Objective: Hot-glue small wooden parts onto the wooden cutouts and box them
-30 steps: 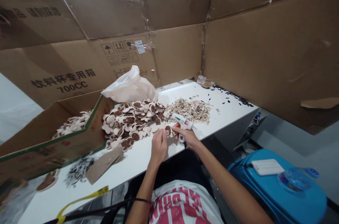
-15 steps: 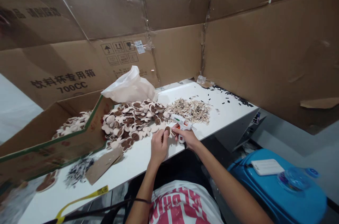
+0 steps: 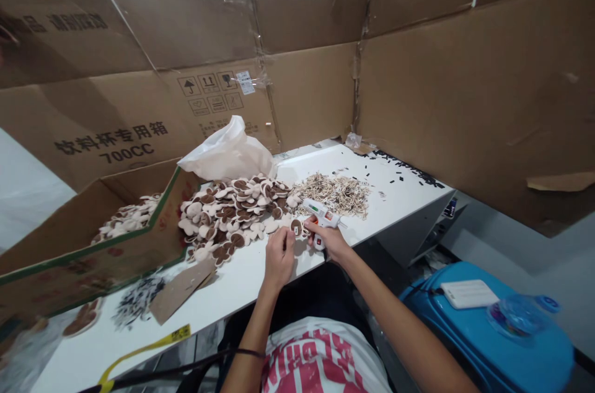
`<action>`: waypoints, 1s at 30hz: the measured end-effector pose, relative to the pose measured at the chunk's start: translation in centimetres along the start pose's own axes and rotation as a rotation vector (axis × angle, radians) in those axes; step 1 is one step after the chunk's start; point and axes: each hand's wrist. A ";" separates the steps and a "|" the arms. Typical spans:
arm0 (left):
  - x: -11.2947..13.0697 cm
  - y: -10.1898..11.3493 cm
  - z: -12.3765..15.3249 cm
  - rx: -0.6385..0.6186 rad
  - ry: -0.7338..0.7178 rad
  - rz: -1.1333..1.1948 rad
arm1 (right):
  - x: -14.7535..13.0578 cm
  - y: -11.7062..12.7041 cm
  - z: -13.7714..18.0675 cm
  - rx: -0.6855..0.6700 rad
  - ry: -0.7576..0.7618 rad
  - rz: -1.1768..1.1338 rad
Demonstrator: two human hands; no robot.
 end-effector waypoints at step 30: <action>0.5 0.2 -0.1 0.075 0.113 0.024 | -0.3 -0.1 0.3 -0.048 0.018 0.010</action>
Point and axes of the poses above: each hand's wrist, its own z-axis away from the middle knuckle, its own y-axis out of the back of the hand, x = y × z
